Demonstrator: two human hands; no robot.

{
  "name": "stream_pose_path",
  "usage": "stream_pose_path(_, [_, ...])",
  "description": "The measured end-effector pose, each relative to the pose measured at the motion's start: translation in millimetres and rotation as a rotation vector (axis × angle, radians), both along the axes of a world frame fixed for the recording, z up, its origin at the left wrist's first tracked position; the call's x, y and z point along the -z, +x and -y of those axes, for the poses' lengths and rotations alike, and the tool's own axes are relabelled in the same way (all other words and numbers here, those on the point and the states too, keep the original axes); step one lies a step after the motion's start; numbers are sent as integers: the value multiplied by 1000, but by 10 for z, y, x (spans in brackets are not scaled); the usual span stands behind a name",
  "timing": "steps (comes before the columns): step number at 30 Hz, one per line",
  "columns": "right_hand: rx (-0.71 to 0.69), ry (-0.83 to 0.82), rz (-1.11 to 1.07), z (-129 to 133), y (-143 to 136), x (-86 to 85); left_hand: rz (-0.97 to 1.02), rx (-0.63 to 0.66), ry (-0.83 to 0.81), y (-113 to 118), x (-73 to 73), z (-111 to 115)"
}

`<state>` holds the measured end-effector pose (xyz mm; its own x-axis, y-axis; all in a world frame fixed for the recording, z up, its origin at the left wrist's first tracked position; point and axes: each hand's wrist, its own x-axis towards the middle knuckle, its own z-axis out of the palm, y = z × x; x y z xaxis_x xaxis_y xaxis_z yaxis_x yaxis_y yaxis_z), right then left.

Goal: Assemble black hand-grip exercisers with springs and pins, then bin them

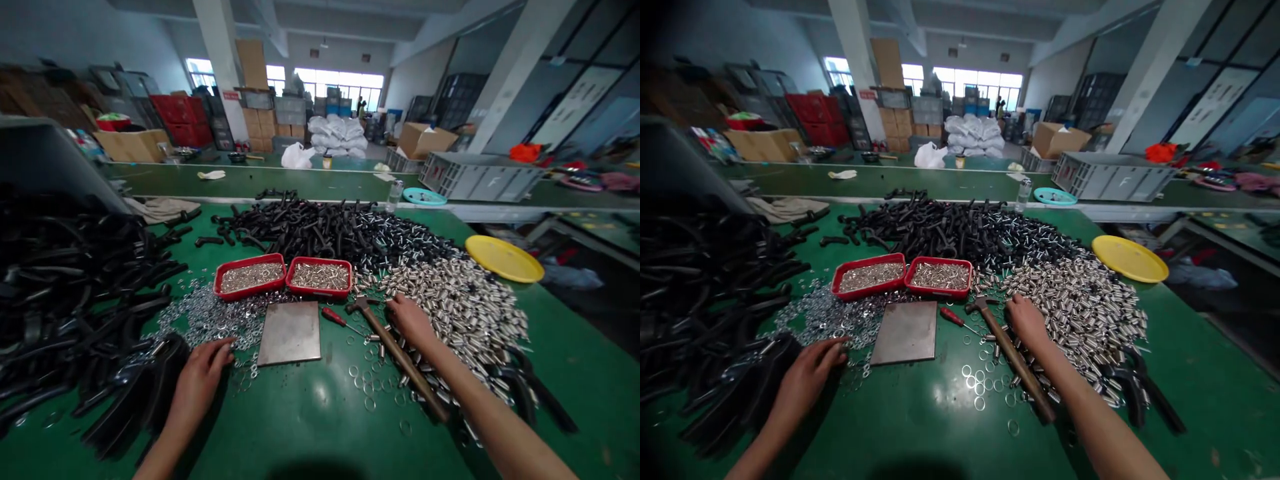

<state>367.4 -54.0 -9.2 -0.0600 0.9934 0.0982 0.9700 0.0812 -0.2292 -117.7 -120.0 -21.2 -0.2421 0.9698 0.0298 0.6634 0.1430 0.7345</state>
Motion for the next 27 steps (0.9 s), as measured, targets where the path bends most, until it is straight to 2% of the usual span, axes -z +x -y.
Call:
stream_pose_path(4, [54, 21, -190, -190, 35, -10, 741, -238, -186, 107, -164, -73])
stream_pose_path(6, [91, 28, -380, -284, -68, -63, 970, -288, -186, 272, -192, -189])
stream_pose_path(8, [91, -32, -726, -348, -290, -123, 1057, -224, -181, 491, -189, -341])
stream_pose_path(10, [54, -149, -1122, -369, -598, -173, 1088, -78, -182, 739, -182, -509])
stream_pose_path(12, [-17, -283, -1358, -354, -916, -205, 1091, 64, -185, 980, -186, -675])
stream_pose_path(14, [-96, -387, -1403, -329, -1172, -221, 1085, 166, -171, 1178, -204, -821])
stream_pose_path(16, [-153, -439, -1358, -315, -1339, -226, 1081, 254, -161, 1310, -224, -926])
stream_pose_path(19, [-139, -424, -1295, -303, -1467, -241, 1090, 341, -187, 1388, -229, -990])
stream_pose_path(24, [-176, -404, -1162, -213, -1626, -382, 1175, 349, -221, 1375, -168, -965])
stream_pose_path(27, [-185, -376, -1091, -167, -1723, -474, 1214, 351, -238, 1350, -180, -952])
